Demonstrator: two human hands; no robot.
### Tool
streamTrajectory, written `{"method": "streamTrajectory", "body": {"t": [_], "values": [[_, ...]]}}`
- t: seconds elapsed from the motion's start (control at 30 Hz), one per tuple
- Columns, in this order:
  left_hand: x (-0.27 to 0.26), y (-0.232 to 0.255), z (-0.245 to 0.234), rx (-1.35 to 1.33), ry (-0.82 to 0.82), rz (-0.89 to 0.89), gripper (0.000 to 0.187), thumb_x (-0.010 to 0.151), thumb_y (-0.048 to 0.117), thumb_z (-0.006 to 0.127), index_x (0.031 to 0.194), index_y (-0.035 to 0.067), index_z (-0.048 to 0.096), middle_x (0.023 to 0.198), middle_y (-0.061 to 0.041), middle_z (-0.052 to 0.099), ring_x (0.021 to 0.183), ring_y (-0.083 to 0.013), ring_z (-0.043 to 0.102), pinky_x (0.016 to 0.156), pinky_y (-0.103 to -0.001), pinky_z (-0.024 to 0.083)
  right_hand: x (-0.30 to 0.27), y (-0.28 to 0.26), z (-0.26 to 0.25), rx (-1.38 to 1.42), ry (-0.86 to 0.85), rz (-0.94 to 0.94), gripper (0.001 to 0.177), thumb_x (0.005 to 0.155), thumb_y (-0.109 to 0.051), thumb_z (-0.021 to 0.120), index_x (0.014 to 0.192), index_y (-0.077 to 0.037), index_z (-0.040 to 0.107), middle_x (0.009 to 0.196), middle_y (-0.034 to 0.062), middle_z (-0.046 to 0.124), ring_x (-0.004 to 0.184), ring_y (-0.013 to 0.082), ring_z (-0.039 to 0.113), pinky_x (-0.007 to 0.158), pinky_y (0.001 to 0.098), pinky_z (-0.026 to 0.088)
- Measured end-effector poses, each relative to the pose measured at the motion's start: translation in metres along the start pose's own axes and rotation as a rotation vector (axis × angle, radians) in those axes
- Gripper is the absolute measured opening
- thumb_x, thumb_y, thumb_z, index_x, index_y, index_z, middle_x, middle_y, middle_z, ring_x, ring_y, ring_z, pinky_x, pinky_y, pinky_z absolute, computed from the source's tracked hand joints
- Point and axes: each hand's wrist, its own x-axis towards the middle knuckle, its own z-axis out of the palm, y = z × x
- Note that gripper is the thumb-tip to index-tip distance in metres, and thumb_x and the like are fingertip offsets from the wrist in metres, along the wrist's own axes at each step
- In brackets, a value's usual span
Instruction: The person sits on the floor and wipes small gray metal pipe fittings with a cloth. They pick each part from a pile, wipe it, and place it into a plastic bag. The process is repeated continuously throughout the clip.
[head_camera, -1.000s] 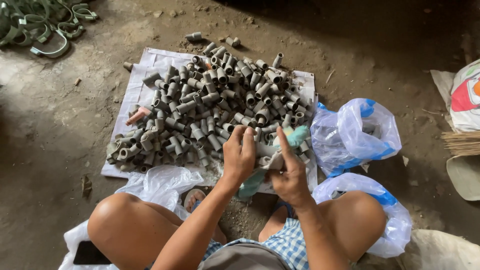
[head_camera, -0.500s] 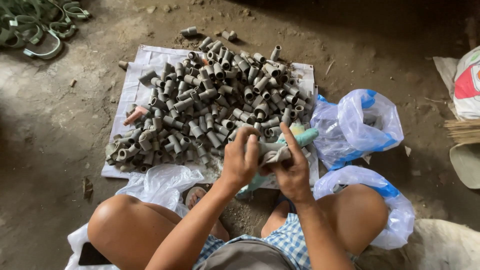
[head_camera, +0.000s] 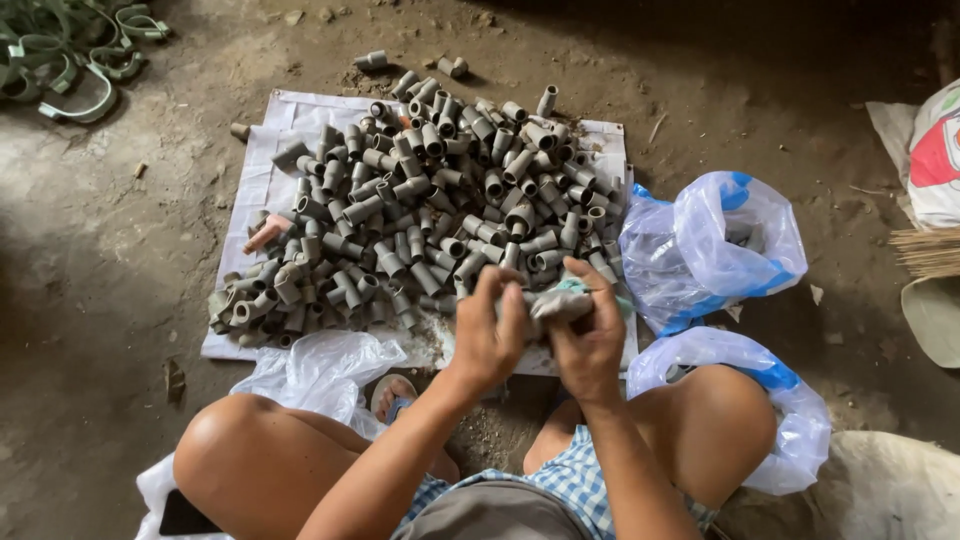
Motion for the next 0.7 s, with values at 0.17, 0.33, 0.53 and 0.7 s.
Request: {"method": "streamTrajectory", "body": {"t": [0.17,0.33,0.53,0.7], "values": [[0.006,-0.034,0.019,0.160,0.107,0.691,0.034,0.088,0.030,0.066,0.114,0.008,0.071,0.076,-0.011,0.068,0.062,-0.0320,0.069,0.059,-0.041,0.058,0.014,0.004,0.008,0.180,0.212,0.130,0.016,0.100,-0.009,0.065,0.113,-0.001,0.070,0.082,0.0029,0.068,0.077,0.0071,0.061,0.077,0.0249,0.056],[0.033,0.024,-0.010,0.030,0.015,-0.371,0.041,0.096,0.052,0.054,0.117,0.019,0.066,0.092,-0.028,0.075,0.100,-0.0506,0.070,0.090,-0.054,0.052,0.000,-0.016,0.004,-0.016,-0.185,0.027,0.072,0.097,-0.001,0.059,0.162,-0.009,0.032,0.069,-0.0022,0.062,0.057,0.0024,0.049,0.054,0.0171,0.047],[0.029,-0.056,0.003,0.099,0.104,0.572,0.033,0.097,0.032,0.054,0.118,0.010,0.066,0.087,-0.014,0.070,0.075,-0.0402,0.070,0.066,-0.044,0.058,0.006,0.020,0.006,0.368,-0.009,0.286,0.068,0.075,0.015,0.069,0.140,0.002,0.057,0.063,0.0088,0.065,0.042,0.0112,0.059,0.041,0.0233,0.050],[0.033,-0.018,-0.017,0.113,-0.030,0.680,0.034,0.099,0.030,0.055,0.122,0.006,0.061,0.078,-0.011,0.055,0.063,-0.0354,0.059,0.059,-0.042,0.053,0.021,0.044,-0.007,0.550,-0.129,0.448,0.050,0.095,-0.006,0.057,0.145,-0.007,0.053,0.057,0.0138,0.064,0.030,0.0097,0.048,0.031,0.0236,0.049]]}}
